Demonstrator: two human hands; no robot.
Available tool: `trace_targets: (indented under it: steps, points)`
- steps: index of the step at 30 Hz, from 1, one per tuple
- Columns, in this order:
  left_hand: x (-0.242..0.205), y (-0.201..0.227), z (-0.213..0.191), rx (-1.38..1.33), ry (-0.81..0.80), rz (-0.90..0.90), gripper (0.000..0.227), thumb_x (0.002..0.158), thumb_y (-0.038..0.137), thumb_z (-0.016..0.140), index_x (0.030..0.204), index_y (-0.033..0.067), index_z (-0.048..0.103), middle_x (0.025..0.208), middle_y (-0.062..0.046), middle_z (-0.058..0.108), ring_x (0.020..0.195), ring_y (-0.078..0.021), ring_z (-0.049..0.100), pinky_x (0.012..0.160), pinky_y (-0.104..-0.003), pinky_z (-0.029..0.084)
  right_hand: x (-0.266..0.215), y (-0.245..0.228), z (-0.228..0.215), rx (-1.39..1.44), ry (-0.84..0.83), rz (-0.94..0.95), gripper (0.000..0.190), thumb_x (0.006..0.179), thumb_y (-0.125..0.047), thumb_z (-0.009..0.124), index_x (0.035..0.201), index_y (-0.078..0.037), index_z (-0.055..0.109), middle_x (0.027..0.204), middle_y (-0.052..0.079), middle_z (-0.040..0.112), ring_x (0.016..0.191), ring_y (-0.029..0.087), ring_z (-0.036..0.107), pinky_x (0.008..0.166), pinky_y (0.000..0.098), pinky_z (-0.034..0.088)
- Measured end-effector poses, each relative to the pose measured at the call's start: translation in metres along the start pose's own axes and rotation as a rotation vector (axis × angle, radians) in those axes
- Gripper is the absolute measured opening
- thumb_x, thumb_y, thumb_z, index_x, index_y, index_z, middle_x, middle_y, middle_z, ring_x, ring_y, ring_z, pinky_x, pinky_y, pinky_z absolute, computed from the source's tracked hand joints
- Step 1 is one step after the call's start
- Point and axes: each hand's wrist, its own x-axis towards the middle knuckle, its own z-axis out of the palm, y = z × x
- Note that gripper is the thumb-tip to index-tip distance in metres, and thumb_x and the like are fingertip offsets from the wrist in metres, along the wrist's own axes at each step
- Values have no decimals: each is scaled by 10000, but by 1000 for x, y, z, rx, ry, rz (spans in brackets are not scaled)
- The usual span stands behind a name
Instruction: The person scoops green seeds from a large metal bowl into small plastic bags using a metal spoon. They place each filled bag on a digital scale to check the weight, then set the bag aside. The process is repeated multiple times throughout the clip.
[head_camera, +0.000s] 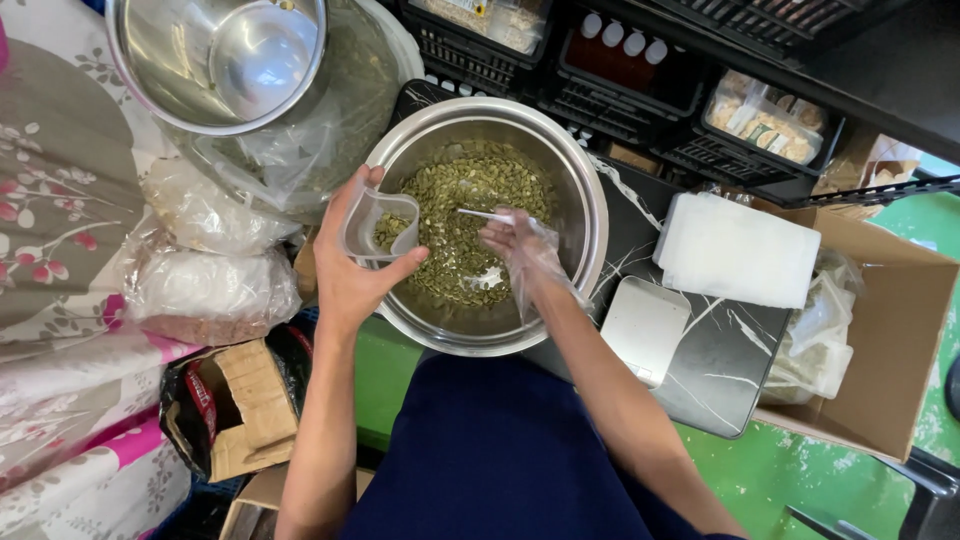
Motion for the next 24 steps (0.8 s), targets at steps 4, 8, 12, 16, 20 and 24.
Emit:
trace_targets:
  steps: [4,8,12,16,20,24]
  points:
    - [-1,-4,5,0,-4,-20,965,770,158,986,1572,57,459,1512,-164,568,1434,-316,533,1228,-505,434,-39,-34,-5,29,-18,-126,361,1086,-283,522,1147,8,728,917,308,742,813,408,785,784,522,681]
    - [-1,-10,14,-1,-23,-76,972,745,158,992,1555,37,468,1513,-189,573,1430,-344,536,1226,-521,425,-87,-86,-7,-87,2,-393,303,1080,-286,600,1067,-47,785,816,255,773,703,364,824,715,520,724]
    - [-2,-13,24,29,-43,-149,978,745,208,989,1563,71,470,1513,-166,576,1427,-371,532,1214,-581,414,-118,-126,-35,-119,-194,-497,470,970,-571,625,1013,-114,728,800,103,794,703,190,802,702,367,687]
    - [2,-7,33,80,-142,-204,1030,703,212,994,1557,11,453,1496,-241,558,1396,-450,531,1192,-673,384,-163,-144,-29,-174,-254,-765,411,1082,-394,555,1008,-18,703,891,262,753,715,334,798,650,450,698]
    - [1,-13,46,98,-221,-152,1043,674,307,1014,1542,53,494,1448,-213,596,1364,-458,562,1148,-673,430,-201,-136,-2,-384,-368,-1053,690,1002,-651,536,862,6,691,980,306,753,723,364,806,626,446,698]
    - [2,-21,56,18,-227,-137,995,684,320,1006,1528,86,534,1446,-153,617,1369,-402,580,1179,-618,422,-193,-141,-12,-424,-331,-1068,620,1039,-561,511,933,21,697,970,295,754,757,360,804,677,451,692]
